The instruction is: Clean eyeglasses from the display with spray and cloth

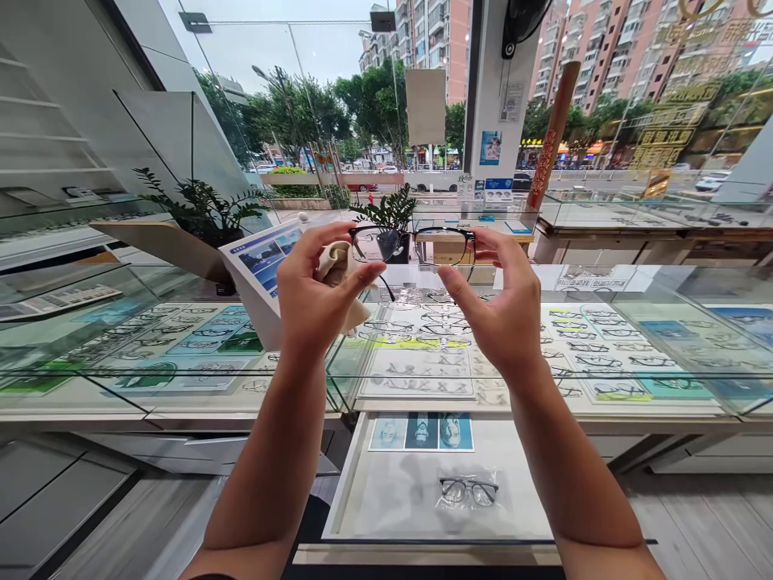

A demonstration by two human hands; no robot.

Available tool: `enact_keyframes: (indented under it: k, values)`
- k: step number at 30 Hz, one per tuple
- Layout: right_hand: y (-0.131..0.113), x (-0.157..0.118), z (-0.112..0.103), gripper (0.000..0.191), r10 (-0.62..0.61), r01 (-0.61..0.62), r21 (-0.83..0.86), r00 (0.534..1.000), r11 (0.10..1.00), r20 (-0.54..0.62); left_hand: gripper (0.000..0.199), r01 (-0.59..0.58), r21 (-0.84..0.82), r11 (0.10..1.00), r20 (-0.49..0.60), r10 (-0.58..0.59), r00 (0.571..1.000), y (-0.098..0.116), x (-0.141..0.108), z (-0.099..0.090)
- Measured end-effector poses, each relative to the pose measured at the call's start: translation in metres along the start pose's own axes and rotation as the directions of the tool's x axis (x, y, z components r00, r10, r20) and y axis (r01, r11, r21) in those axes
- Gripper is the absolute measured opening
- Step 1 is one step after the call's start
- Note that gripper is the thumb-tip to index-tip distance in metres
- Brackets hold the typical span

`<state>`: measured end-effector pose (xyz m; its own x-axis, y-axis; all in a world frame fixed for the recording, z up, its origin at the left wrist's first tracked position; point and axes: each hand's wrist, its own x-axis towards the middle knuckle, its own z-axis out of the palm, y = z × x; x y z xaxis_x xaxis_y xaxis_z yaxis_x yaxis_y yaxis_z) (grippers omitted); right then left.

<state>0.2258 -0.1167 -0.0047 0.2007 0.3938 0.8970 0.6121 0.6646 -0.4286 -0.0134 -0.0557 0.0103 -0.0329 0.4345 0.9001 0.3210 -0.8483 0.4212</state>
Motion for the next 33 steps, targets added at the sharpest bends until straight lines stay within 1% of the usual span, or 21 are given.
enact_keyframes:
  k: [5, 11, 15, 22, 33]
  values:
    - [-0.0011, -0.0001, 0.0001, 0.052, 0.005, -0.005, 0.002, 1.0, 1.0, -0.001, 0.069, 0.014, 0.019, 1.0, -0.017, -0.014, 1.0, -0.0019, -0.0012, 0.0007]
    - [-0.003, 0.0006, 0.0, 0.051, 0.005, -0.005, -0.023, 1.0, 1.0, 0.007, 0.067, -0.011, 0.069, 0.998, -0.035, 0.013, 0.999, 0.0018, -0.0014, 0.0015]
    - [-0.0015, 0.0011, 0.0007, 0.051, 0.007, -0.007, -0.016, 1.0, 1.0, 0.016, 0.069, -0.034, 0.113, 0.993, -0.029, 0.037, 0.999, 0.0039, -0.0007, 0.0014]
    - [-0.0001, 0.0013, 0.0016, 0.052, 0.036, -0.037, 0.02, 0.999, 0.999, 0.037, 0.072, -0.044, 0.165, 0.985, -0.02, 0.048, 0.999, 0.0035, -0.0003, 0.0017]
    - [0.0055, 0.0005, 0.0042, 0.053, 0.064, -0.064, -0.009, 0.995, 0.998, 0.07, 0.073, -0.086, 0.219, 0.972, -0.073, 0.104, 0.992, 0.0053, -0.0017, 0.0023]
